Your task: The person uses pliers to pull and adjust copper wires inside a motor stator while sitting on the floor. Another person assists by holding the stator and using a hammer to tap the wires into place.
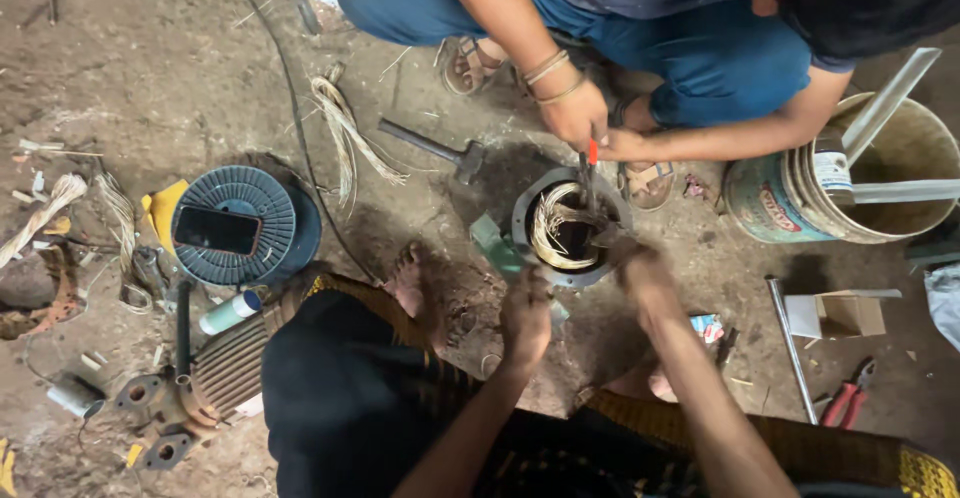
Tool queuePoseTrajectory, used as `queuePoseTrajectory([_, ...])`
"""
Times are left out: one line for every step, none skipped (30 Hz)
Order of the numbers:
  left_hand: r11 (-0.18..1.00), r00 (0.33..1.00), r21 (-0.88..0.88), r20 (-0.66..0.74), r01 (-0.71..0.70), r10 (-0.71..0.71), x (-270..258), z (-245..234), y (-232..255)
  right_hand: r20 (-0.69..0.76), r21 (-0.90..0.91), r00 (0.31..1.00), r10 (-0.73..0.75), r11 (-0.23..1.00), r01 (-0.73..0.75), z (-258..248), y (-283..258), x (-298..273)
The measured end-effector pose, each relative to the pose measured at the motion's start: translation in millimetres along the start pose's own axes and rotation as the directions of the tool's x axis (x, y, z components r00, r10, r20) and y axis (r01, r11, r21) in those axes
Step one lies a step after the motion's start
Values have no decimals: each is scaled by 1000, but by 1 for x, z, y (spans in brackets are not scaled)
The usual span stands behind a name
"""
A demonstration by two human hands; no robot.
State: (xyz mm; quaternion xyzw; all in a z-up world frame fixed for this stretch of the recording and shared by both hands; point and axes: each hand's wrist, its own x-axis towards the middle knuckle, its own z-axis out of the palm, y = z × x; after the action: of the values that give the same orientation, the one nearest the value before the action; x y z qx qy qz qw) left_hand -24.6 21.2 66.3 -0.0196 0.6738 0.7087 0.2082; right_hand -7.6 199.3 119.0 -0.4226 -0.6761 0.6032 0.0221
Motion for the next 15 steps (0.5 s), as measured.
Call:
queuePoseTrajectory([996, 996, 89, 88, 27, -35, -4, -3, 8, 260, -236, 950, 176, 965, -114, -5, 9, -12])
queuePoseTrajectory([983, 982, 177, 173, 41, -72, -9, -4, 18, 206, -70, 963, 174, 984, -163, -9, 14, -17])
queuePoseTrajectory([963, 960, 265, 254, 45, -115, -15, -6, 30, 154, 100, 971, 180, 975, -197, -14, 17, -19])
queuePoseTrajectory([917, 931, 396, 350, -53, -98, -24, -9, 42, 106, 266, 973, 205, 937, -226, -21, 22, -24])
queuePoseTrajectory([847, 890, 506, 445, -162, -96, -30, -14, 54, 179, 223, 949, 259, 929, -296, -24, 25, -25])
queuePoseTrajectory([755, 838, 592, 535, -283, -106, -34, -22, 66, 249, 180, 917, 310, 916, -358, -24, 26, -22])
queuePoseTrajectory([693, 796, 652, 575, -307, -189, -42, -31, 78, 316, 133, 878, 360, 899, -417, -25, 27, -22])
queuePoseTrajectory([622, 753, 702, 603, -346, -263, -42, -39, 90, 239, 277, 920, 310, 886, -371, -24, 22, -16])
queuePoseTrajectory([546, 709, 743, 619, -388, -339, -40, -49, 99, 155, 413, 951, 267, 857, -308, -23, 17, -12])
queuePoseTrajectory([527, 725, 735, 626, -427, -286, -39, -61, 104, 70, 533, 968, 242, 811, -241, -21, 17, -11])
queuePoseTrajectory([505, 738, 727, 634, -465, -232, -35, -73, 106, 143, 391, 960, 243, 877, -280, -18, 17, -12])
queuePoseTrajectory([482, 743, 719, 643, -501, -186, -35, -83, 105, 210, 239, 942, 262, 920, -309, -16, 22, -18])
queuePoseTrajectory([385, 770, 774, 603, -502, -210, -36, -88, 101, 272, 81, 918, 290, 943, -322, -15, 25, -22])
queuePoseTrajectory([281, 796, 818, 564, -502, -220, -32, -91, 98, 211, 231, 952, 223, 935, -270, -16, 24, -23])
queuePoseTrajectory([174, 822, 852, 523, -494, -225, -29, -92, 94, 138, 373, 977, 164, 905, -205, -17, 24, -23])
